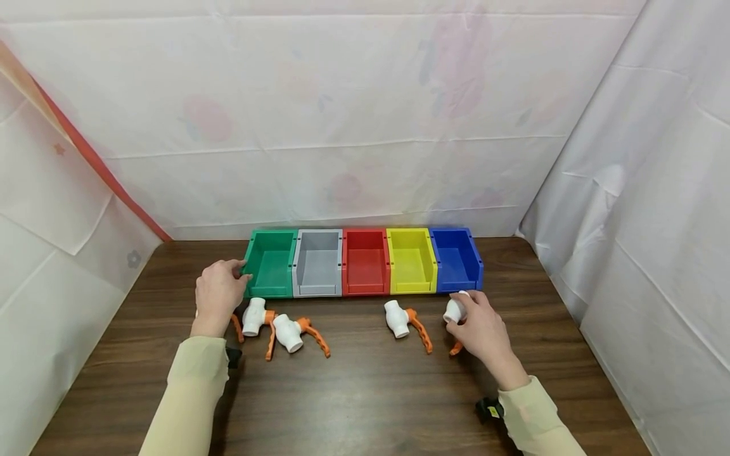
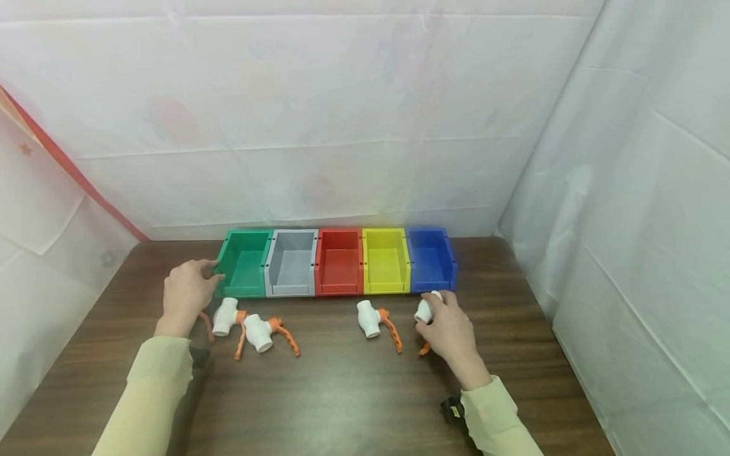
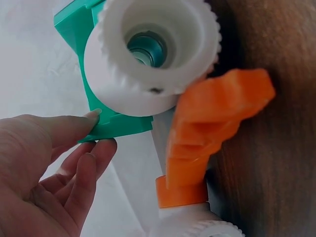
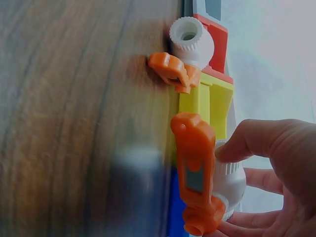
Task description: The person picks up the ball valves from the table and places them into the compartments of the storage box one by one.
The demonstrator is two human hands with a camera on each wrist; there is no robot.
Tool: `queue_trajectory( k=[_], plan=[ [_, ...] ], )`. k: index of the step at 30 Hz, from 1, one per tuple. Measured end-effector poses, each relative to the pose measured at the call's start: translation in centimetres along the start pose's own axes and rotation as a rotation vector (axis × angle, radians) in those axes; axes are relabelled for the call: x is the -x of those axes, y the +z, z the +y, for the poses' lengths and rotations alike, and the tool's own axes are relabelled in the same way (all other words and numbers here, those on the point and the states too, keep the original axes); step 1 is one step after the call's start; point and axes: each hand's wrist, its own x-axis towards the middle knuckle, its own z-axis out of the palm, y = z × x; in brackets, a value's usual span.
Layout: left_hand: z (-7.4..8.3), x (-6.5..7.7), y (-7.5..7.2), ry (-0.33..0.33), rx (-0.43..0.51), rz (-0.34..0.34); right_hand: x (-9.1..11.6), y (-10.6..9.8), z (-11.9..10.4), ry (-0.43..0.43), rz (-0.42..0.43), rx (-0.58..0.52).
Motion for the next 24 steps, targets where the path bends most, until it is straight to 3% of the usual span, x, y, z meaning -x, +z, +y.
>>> queue_trajectory(
  k=[24],
  plan=[
    [0.3,0.0,-0.5,-0.047,-0.032,-0.030,-2.0,-1.9,-0.1,-0.106,0.014,0.022]
  ],
)
